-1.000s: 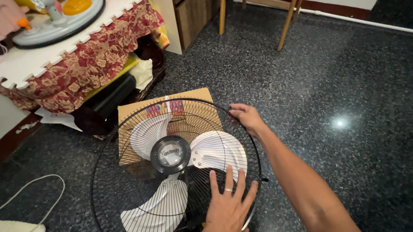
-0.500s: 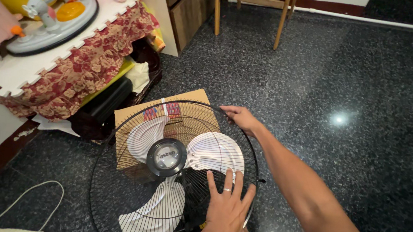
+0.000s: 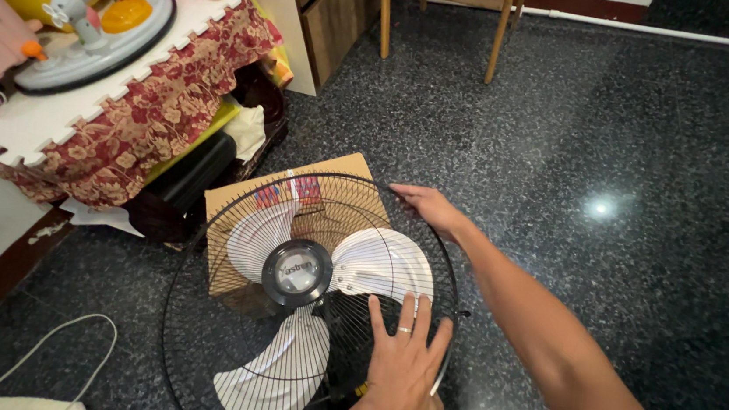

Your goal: The person disassembles an electric fan by removing the front grill and fan blades using a screwdriver, then reassembles it by reattaching the blades and securing the grill. The task is performed on the floor with a cardboard box used as a work surface.

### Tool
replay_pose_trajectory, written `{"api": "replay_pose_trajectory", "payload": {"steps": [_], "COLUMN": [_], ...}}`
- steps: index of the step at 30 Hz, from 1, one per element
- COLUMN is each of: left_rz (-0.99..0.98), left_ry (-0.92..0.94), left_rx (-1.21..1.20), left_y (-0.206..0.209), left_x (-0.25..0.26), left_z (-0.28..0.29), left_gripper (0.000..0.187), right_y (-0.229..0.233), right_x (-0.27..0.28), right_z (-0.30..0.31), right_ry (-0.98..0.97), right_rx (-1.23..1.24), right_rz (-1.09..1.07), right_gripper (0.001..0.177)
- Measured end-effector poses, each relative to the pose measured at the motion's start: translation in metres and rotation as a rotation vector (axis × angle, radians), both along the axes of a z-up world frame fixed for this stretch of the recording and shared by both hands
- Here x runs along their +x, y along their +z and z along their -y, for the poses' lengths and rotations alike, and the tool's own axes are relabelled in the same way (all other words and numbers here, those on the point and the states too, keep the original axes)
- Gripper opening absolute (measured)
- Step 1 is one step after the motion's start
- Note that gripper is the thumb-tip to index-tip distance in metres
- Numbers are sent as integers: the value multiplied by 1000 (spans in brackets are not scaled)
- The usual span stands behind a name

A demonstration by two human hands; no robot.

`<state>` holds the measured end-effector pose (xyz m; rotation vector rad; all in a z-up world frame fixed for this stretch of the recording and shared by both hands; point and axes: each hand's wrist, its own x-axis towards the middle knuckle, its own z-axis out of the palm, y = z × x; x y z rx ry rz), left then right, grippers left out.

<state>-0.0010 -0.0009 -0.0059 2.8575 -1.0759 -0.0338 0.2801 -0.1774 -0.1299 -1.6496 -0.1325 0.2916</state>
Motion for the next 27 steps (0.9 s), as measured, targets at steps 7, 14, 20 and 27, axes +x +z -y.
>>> {"api": "replay_pose_trajectory", "payload": {"steps": [7, 14, 20, 27], "left_rz": [16, -81, -41, -15], "left_ry": [19, 115, 78, 73], "left_rx": [22, 184, 222, 151], "left_y": [3, 22, 20, 11], "left_x": [-3, -12, -12, -11], "left_z": [-5, -14, -11, -12], "left_gripper": [112, 127, 122, 120], "right_y": [-23, -45, -36, -32], "right_x": [-147, -262, -265, -250], "right_z": [49, 43, 30, 19], "right_ry": [-62, -59, -59, -46], "right_rx": [564, 924, 962, 997], "right_rz": [-146, -324, -399, -429], "right_gripper": [48, 44, 46, 42]}}
